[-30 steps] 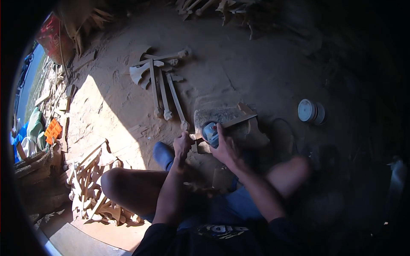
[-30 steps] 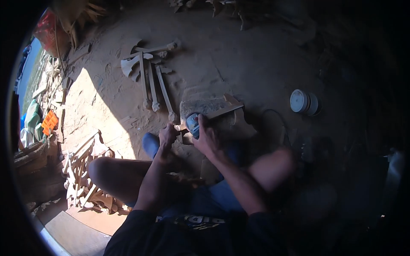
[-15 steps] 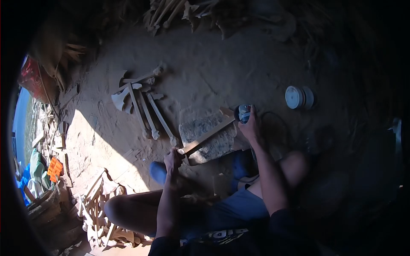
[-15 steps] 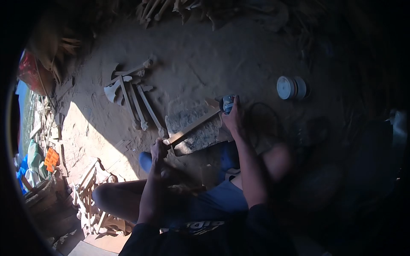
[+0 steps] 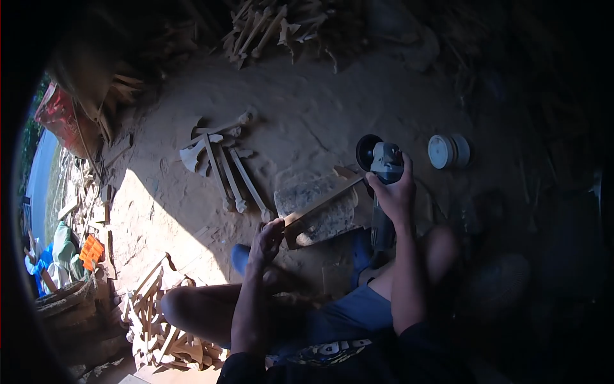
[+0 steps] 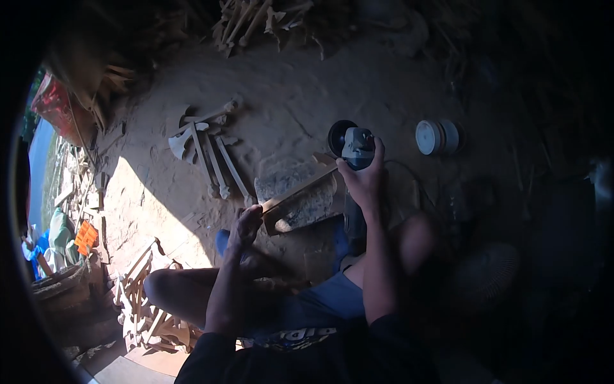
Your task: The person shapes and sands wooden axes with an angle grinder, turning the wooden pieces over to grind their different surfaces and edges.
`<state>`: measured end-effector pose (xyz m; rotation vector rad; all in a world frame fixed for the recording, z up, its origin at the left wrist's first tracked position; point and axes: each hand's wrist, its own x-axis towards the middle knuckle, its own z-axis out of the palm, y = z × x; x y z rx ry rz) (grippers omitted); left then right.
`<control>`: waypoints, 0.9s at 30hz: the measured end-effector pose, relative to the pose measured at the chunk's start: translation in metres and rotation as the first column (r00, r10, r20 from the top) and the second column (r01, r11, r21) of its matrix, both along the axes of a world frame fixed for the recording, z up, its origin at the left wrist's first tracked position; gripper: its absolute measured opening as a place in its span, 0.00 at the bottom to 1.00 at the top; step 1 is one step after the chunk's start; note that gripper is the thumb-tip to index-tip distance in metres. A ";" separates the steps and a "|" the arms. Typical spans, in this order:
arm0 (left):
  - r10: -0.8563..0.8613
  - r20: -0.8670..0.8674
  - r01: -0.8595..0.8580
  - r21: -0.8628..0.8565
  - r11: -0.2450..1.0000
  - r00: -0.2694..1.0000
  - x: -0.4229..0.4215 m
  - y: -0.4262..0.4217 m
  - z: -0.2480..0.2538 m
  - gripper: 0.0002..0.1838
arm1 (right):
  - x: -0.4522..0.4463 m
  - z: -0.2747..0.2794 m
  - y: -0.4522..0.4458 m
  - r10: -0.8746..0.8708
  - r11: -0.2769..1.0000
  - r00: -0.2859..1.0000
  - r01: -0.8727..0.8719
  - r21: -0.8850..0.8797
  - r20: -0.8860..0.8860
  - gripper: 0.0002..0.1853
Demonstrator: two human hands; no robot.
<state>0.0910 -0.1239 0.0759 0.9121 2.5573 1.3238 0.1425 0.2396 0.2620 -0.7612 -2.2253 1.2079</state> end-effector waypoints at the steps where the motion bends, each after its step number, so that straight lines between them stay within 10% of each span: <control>1: 0.007 0.100 -0.004 -0.025 1.000 0.995 0.002 0.004 0.025 0.24 | 0.005 0.009 0.003 0.016 0.999 0.998 -0.018 -0.026 -0.055 0.49; 4: -0.046 0.329 -0.026 0.212 0.977 0.943 -0.001 0.003 0.034 0.20 | 0.018 0.036 0.007 -0.020 0.974 0.980 -0.026 -0.225 -0.199 0.49; 7: -0.344 0.753 -0.380 0.603 0.701 0.561 -0.011 0.002 0.026 0.17 | 0.029 0.044 0.016 -0.071 0.990 0.949 0.030 -0.137 -0.308 0.50; 9: -0.201 0.521 -0.100 0.494 0.864 0.829 -0.009 -0.011 0.016 0.14 | 0.038 0.053 0.013 -0.081 0.989 0.944 0.035 -0.146 -0.321 0.50; 12: -0.373 0.927 -0.357 0.337 0.871 -0.037 -0.031 -0.026 0.002 0.07 | 0.042 0.045 0.012 -0.017 0.997 0.957 -0.006 -0.079 -0.288 0.49; 13: -0.307 0.946 -0.344 0.256 0.903 -0.102 -0.030 -0.025 -0.003 0.07 | 0.042 0.047 0.003 0.010 0.998 0.972 -0.025 -0.061 -0.235 0.49; 14: -0.223 0.786 0.116 0.192 0.975 0.576 -0.018 -0.023 -0.026 0.09 | 0.042 0.046 -0.006 0.035 0.998 0.983 -0.044 -0.045 -0.179 0.49; 15: -0.092 0.156 0.139 -0.330 0.934 0.984 -0.006 -0.019 -0.040 0.12 | 0.041 0.038 -0.014 0.072 0.997 0.992 -0.074 -0.010 -0.108 0.49; 18: 0.179 0.311 -0.069 -0.334 0.940 0.933 0.011 -0.001 -0.039 0.16 | 0.037 0.002 -0.040 0.225 0.969 0.968 -0.234 0.076 0.114 0.50; 20: 0.054 0.097 -0.048 -0.060 0.997 0.994 0.022 -0.011 -0.071 0.18 | 0.034 -0.044 -0.060 0.417 0.909 0.907 -0.418 -0.003 0.047 0.50; 22: 0.137 -0.038 -0.142 -0.303 0.942 0.990 0.020 -0.004 -0.088 0.18 | 0.031 -0.067 -0.086 0.553 0.833 0.830 -0.549 -0.067 0.071 0.51; 23: 0.391 0.267 -0.200 -0.539 0.819 0.881 0.012 0.009 -0.087 0.18 | 0.035 -0.085 -0.094 0.578 0.816 0.798 -0.572 -0.086 0.171 0.52; 27: 0.522 0.467 -0.292 -0.478 0.828 0.714 0.016 0.019 -0.051 0.18 | 0.032 -0.070 -0.130 0.623 0.756 0.631 -0.638 -0.146 0.462 0.54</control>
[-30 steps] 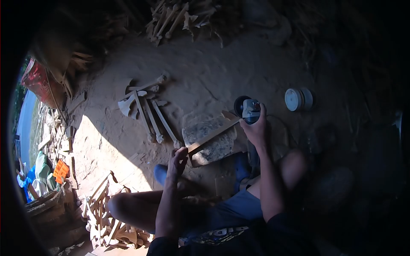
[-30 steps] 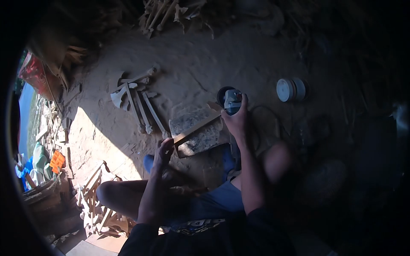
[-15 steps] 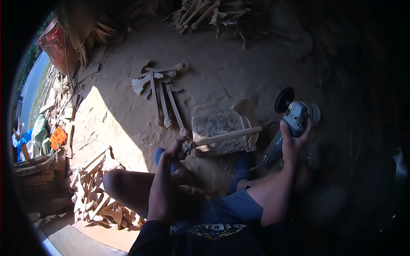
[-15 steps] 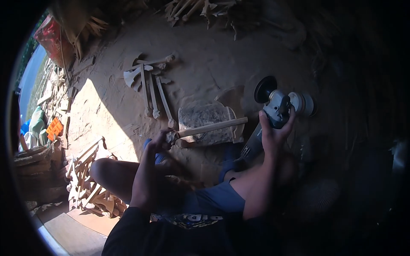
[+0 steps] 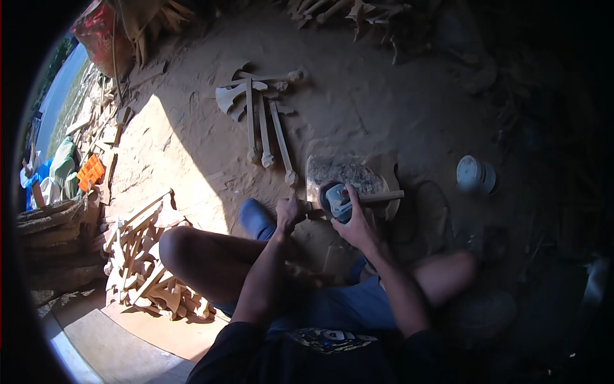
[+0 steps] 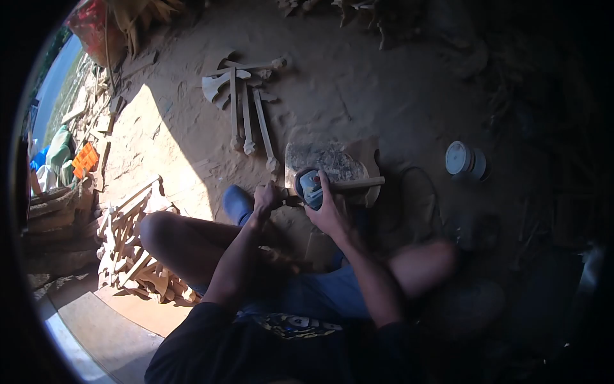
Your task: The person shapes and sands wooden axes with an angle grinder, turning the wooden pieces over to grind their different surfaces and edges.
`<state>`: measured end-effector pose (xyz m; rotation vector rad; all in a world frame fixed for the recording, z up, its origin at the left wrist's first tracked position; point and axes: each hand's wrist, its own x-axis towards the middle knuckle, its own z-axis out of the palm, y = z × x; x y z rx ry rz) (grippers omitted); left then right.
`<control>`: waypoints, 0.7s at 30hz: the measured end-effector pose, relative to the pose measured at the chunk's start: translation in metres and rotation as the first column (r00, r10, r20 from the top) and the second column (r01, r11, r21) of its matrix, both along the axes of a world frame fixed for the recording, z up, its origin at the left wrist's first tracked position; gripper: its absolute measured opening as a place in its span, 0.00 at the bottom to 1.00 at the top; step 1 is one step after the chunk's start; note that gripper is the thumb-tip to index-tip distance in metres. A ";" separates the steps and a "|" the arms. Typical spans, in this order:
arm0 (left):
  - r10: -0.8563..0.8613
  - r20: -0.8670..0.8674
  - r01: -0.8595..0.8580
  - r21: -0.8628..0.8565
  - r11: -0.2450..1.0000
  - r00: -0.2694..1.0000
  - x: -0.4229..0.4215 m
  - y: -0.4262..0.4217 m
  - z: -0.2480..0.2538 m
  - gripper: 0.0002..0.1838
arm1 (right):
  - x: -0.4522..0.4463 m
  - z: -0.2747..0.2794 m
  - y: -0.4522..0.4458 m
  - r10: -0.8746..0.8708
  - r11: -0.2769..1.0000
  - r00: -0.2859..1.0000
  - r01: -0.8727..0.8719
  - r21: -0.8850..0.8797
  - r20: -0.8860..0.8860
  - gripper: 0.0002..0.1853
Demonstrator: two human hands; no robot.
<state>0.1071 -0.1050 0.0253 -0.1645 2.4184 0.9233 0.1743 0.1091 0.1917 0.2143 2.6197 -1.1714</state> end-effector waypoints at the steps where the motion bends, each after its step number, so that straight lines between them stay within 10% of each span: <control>1: 0.067 0.047 -0.070 0.046 0.997 0.997 -0.002 -0.001 -0.005 0.18 | 0.000 -0.003 -0.005 0.006 1.000 1.000 -0.005 0.025 -0.010 0.54; 6: 0.184 0.130 -0.202 0.142 0.969 0.974 -0.002 0.000 -0.004 0.19 | -0.007 0.001 -0.020 0.057 0.981 0.995 -0.071 0.180 0.083 0.52; 9: -0.020 0.029 0.019 0.027 0.999 0.999 -0.003 0.002 0.018 0.20 | -0.006 -0.004 -0.025 0.066 0.976 0.996 -0.078 0.204 0.065 0.51; 12: 0.434 0.264 -0.494 0.233 0.838 0.861 -0.003 0.004 0.013 0.21 | 0.001 -0.016 -0.024 0.088 0.967 0.996 -0.087 0.240 0.007 0.51; 21: 0.296 0.193 -0.328 0.160 0.931 0.936 -0.006 0.003 0.019 0.27 | 0.028 -0.029 -0.003 -0.055 0.948 0.998 0.062 0.311 -0.030 0.53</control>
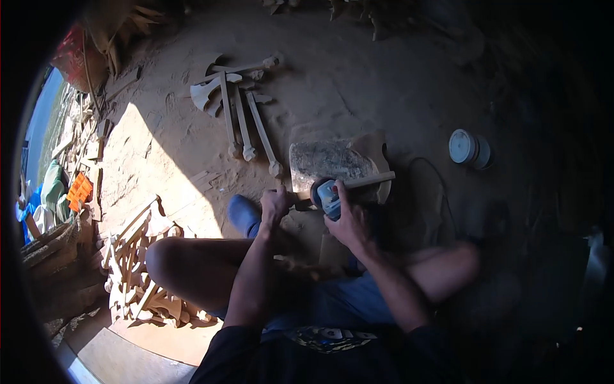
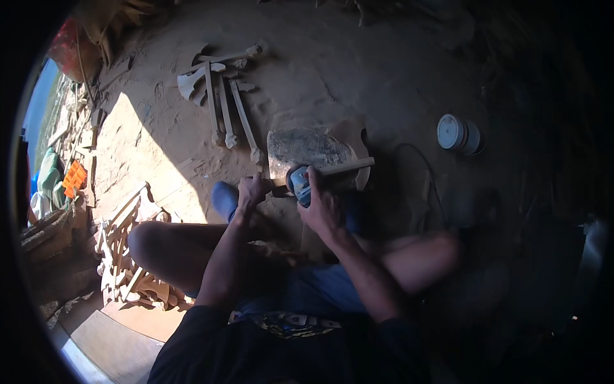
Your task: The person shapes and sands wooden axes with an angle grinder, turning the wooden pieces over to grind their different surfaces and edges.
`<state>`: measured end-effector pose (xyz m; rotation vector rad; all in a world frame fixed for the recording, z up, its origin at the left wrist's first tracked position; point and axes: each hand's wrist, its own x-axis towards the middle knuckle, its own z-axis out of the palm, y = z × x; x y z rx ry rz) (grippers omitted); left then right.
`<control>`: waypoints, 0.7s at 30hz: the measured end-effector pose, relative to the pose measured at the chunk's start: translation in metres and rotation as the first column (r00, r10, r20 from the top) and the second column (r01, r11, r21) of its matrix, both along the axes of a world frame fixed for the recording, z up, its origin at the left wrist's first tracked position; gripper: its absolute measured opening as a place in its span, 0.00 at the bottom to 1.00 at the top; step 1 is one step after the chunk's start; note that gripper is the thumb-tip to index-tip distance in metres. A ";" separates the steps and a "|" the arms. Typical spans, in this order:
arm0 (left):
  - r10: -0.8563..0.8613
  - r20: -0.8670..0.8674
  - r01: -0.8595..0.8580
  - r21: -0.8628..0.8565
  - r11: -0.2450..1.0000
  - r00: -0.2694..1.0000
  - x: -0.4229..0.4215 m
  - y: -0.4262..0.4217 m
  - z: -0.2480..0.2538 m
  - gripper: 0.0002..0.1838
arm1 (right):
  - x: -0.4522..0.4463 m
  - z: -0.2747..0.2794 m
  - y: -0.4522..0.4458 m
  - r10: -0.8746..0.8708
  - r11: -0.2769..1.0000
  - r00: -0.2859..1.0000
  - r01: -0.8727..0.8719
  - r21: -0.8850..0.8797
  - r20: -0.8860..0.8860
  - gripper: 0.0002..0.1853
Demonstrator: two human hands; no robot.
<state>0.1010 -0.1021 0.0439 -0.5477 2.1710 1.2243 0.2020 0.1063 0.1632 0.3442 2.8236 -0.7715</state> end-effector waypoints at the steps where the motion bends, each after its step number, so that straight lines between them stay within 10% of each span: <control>1: -0.020 -0.056 0.020 0.006 1.000 0.998 0.000 -0.001 0.003 0.30 | 0.001 0.004 0.005 -0.032 0.999 0.999 0.032 -0.006 0.015 0.52; 21: 0.024 0.009 -0.024 -0.007 1.000 1.000 -0.004 -0.001 0.006 0.28 | -0.001 -0.010 0.145 -0.510 0.857 0.857 0.513 0.052 -0.073 0.52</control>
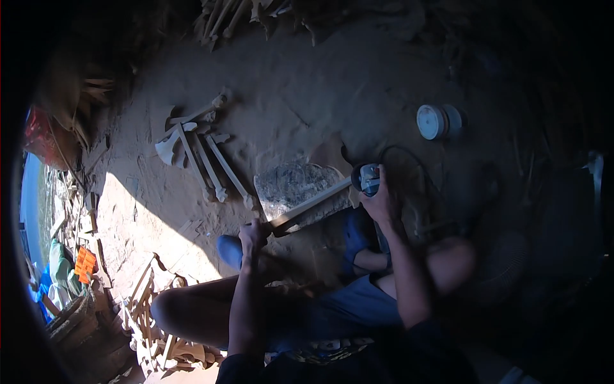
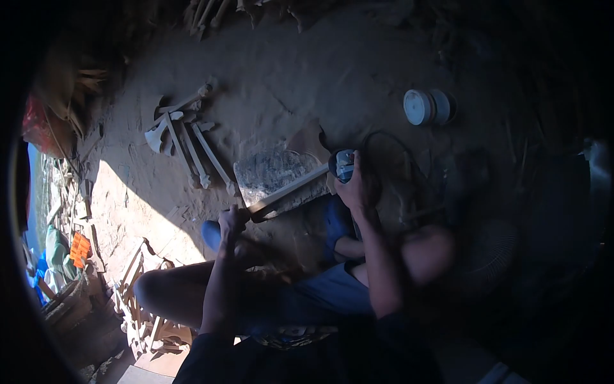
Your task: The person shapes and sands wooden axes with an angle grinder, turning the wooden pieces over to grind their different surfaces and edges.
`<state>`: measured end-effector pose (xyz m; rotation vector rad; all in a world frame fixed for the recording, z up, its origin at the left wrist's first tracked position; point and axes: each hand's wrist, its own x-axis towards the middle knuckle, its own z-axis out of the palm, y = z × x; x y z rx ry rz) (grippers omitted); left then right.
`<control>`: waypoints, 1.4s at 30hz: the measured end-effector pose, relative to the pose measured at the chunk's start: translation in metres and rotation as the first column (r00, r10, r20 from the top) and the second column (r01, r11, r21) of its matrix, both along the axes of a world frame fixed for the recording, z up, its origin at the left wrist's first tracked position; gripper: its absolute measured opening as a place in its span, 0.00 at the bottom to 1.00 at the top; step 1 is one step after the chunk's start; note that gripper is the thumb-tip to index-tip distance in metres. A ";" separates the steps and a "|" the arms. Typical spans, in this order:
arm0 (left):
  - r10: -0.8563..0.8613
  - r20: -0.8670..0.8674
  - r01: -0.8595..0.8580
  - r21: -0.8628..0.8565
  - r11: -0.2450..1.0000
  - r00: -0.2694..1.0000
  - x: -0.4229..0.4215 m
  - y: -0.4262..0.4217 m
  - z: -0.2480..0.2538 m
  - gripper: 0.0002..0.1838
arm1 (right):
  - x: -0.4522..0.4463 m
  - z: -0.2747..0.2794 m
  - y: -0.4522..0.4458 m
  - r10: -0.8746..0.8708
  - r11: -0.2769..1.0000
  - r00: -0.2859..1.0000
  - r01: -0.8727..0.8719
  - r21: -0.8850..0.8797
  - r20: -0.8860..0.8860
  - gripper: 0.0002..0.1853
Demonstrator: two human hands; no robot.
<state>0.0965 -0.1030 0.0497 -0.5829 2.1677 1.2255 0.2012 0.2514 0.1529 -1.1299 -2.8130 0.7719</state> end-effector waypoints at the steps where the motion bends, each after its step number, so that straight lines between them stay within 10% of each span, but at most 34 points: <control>1: -0.001 -0.001 0.001 0.019 1.000 1.000 0.001 -0.003 -0.006 0.28 | 0.000 0.004 -0.011 0.049 0.998 0.998 -0.048 0.037 -0.025 0.52; 3: -0.015 -0.004 0.015 0.065 0.998 1.000 0.001 -0.006 -0.014 0.28 | 0.002 0.028 -0.038 0.115 0.971 0.986 -0.086 -0.223 0.119 0.51; 5: -0.008 -0.011 0.008 0.050 0.999 1.000 0.003 0.002 0.004 0.28 | 0.017 -0.011 -0.061 0.269 0.949 0.939 -0.297 -0.110 -0.214 0.51; 7: -0.044 -0.013 0.044 0.046 0.998 0.999 0.002 0.001 0.004 0.29 | 0.019 0.001 -0.069 0.290 0.938 0.950 -0.306 -0.161 -0.119 0.51; 11: -0.056 -0.007 0.056 0.038 0.998 0.998 0.002 0.001 0.006 0.29 | 0.018 -0.029 -0.046 0.061 0.987 0.961 -0.098 -0.128 -0.269 0.51; 15: -0.156 0.006 0.156 -0.058 0.986 0.988 -0.002 0.000 -0.006 0.29 | 0.003 0.000 0.008 -0.133 0.984 0.991 0.131 -0.118 -0.008 0.52; 19: -0.265 -0.161 0.252 -0.098 0.963 0.951 -0.013 -0.009 -0.009 0.25 | 0.004 -0.038 0.032 -0.174 0.985 0.905 0.157 -0.074 -0.388 0.55; 20: -0.846 -0.140 0.489 -0.763 0.423 0.514 -0.007 -0.001 -0.006 0.19 | 0.009 -0.036 0.034 -0.206 0.979 0.923 0.190 -0.081 -0.325 0.54; 22: -0.668 -0.569 0.220 -0.659 0.719 0.480 -0.005 0.036 0.007 0.21 | 0.006 -0.006 0.030 -0.340 0.919 0.857 0.213 -0.333 -0.389 0.52; 23: -0.659 -0.617 0.374 -0.543 0.752 0.430 0.001 0.064 0.023 0.24 | 0.005 0.011 0.028 -0.369 0.896 0.818 0.188 -0.402 -0.441 0.51; 26: -0.830 -0.557 0.679 -0.595 0.430 0.037 0.003 0.116 -0.011 0.29 | 0.002 0.061 0.023 -0.391 0.876 0.660 0.052 -0.480 -0.641 0.48; 29: -0.843 -0.538 0.682 -0.621 0.387 -0.011 -0.013 0.134 -0.060 0.29 | -0.003 0.086 0.029 -0.562 0.731 0.556 -0.011 -0.682 -0.612 0.47; 34: -0.498 -0.706 0.652 -0.068 0.755 0.503 0.008 0.131 0.023 0.17 | 0.008 0.119 0.023 -0.571 0.725 0.517 -0.047 -0.687 -0.638 0.51; 37: -0.111 -0.435 0.313 0.426 0.849 0.893 0.047 0.118 0.061 0.18 | 0.010 0.111 0.007 -0.237 0.932 0.629 -0.068 -0.356 -0.740 0.49; 38: 0.008 -0.364 0.187 0.498 0.847 0.931 0.065 0.119 0.087 0.19 | 0.010 0.110 -0.002 -0.067 0.984 0.662 -0.078 -0.158 -0.746 0.48; 42: 0.127 -0.196 -0.014 0.496 0.868 0.972 0.109 0.099 0.077 0.12 | 0.004 0.118 -0.058 0.022 0.890 0.751 -0.315 -0.329 -0.660 0.47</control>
